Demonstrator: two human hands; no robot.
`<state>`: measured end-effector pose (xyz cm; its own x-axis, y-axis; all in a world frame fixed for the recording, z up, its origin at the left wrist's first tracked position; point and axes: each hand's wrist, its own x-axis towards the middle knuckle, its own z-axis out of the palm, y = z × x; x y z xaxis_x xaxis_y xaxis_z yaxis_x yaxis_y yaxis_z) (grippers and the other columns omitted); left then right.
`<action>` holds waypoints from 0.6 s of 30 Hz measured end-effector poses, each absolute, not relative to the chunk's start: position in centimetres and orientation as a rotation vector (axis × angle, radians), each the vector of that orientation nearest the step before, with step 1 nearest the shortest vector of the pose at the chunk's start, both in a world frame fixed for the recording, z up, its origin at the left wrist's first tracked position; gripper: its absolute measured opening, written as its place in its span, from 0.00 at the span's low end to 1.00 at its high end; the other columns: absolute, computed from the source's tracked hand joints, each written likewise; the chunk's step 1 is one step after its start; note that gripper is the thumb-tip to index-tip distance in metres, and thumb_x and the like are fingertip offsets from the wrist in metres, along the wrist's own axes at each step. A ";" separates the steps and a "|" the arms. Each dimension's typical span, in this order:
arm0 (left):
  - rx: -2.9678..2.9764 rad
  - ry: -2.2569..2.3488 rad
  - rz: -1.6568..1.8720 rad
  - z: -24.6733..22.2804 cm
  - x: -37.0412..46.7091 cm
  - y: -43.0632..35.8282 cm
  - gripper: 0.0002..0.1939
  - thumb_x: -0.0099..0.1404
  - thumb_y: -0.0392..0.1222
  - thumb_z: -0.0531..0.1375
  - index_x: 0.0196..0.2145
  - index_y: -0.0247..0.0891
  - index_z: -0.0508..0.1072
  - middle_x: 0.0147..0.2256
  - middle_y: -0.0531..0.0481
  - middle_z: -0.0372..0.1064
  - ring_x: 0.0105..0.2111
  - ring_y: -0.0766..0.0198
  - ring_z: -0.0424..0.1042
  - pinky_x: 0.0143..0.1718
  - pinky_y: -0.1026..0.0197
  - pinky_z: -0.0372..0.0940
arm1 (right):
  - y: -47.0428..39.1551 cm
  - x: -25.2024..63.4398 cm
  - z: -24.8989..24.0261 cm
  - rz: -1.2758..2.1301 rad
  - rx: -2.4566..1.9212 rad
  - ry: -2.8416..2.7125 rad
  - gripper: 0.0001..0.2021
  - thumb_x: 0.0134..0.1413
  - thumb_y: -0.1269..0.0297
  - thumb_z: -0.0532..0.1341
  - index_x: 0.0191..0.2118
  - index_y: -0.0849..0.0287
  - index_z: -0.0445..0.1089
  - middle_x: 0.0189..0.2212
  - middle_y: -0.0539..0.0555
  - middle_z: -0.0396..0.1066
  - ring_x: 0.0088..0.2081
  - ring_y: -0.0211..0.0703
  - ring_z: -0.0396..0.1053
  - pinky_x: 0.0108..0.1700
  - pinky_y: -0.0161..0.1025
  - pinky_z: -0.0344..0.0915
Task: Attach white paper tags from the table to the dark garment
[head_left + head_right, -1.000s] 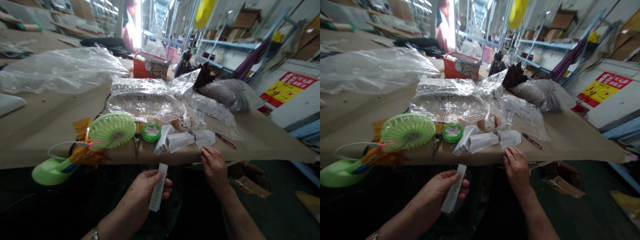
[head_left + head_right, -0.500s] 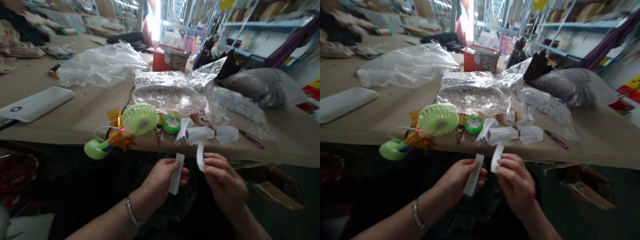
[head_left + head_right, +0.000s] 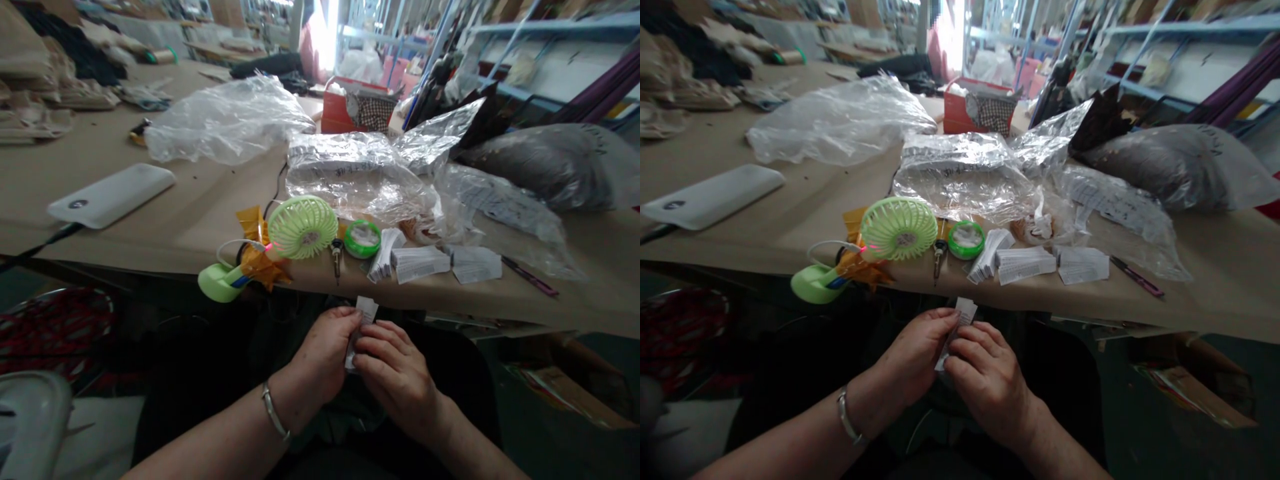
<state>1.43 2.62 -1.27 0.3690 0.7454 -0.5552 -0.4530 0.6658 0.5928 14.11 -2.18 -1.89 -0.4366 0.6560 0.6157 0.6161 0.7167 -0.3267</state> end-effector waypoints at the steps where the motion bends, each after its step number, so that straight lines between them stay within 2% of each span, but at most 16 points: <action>1: 0.372 0.906 0.792 -1.2 1.4 2.6 0.03 0.50 0.34 0.62 0.23 0.32 0.72 0.21 0.51 0.69 0.20 0.70 0.66 0.22 0.68 0.56 | -2.2 14.1 -1.9 0.079 -0.965 -2.171 0.07 0.55 0.76 0.57 0.35 0.59 0.71 0.34 0.54 0.76 0.44 0.44 0.72 0.51 0.47 0.65; 8: 0.351 0.870 0.793 -1.1 1.4 2.1 0.08 0.52 0.39 0.65 0.24 0.32 0.71 0.22 0.51 0.69 0.22 0.70 0.66 0.23 0.68 0.59 | -2.5 14.1 -2.0 0.118 -0.998 -2.201 0.08 0.55 0.75 0.58 0.36 0.56 0.71 0.34 0.53 0.76 0.44 0.45 0.72 0.52 0.49 0.66; 12: 0.379 0.862 0.752 -1.2 1.2 2.0 0.05 0.53 0.35 0.64 0.24 0.31 0.71 0.22 0.51 0.69 0.21 0.71 0.67 0.22 0.70 0.59 | -2.9 14.4 -2.2 0.223 -1.001 -2.159 0.12 0.53 0.76 0.59 0.44 0.58 0.69 0.39 0.55 0.75 0.46 0.46 0.70 0.53 0.50 0.64; 15: 0.414 0.878 0.683 -0.8 0.8 1.9 0.05 0.59 0.36 0.60 0.30 0.31 0.72 0.23 0.50 0.70 0.19 0.71 0.67 0.21 0.69 0.60 | -2.9 15.3 -2.6 0.353 -1.116 -1.922 0.14 0.53 0.73 0.60 0.47 0.56 0.67 0.43 0.57 0.71 0.49 0.47 0.68 0.51 0.48 0.65; 18: 0.471 0.904 0.583 -0.3 0.5 1.6 0.08 0.63 0.39 0.57 0.35 0.31 0.72 0.27 0.46 0.72 0.19 0.71 0.68 0.20 0.69 0.61 | -2.1 16.4 -2.8 0.648 -1.282 -1.578 0.11 0.54 0.67 0.61 0.44 0.54 0.67 0.41 0.55 0.69 0.45 0.45 0.68 0.46 0.42 0.67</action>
<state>0.47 1.65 -0.32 0.4853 0.6475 -0.5876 -0.2686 0.7499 0.6046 16.36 -2.10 -2.80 0.0201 0.9384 0.3451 0.4246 0.3045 -0.8526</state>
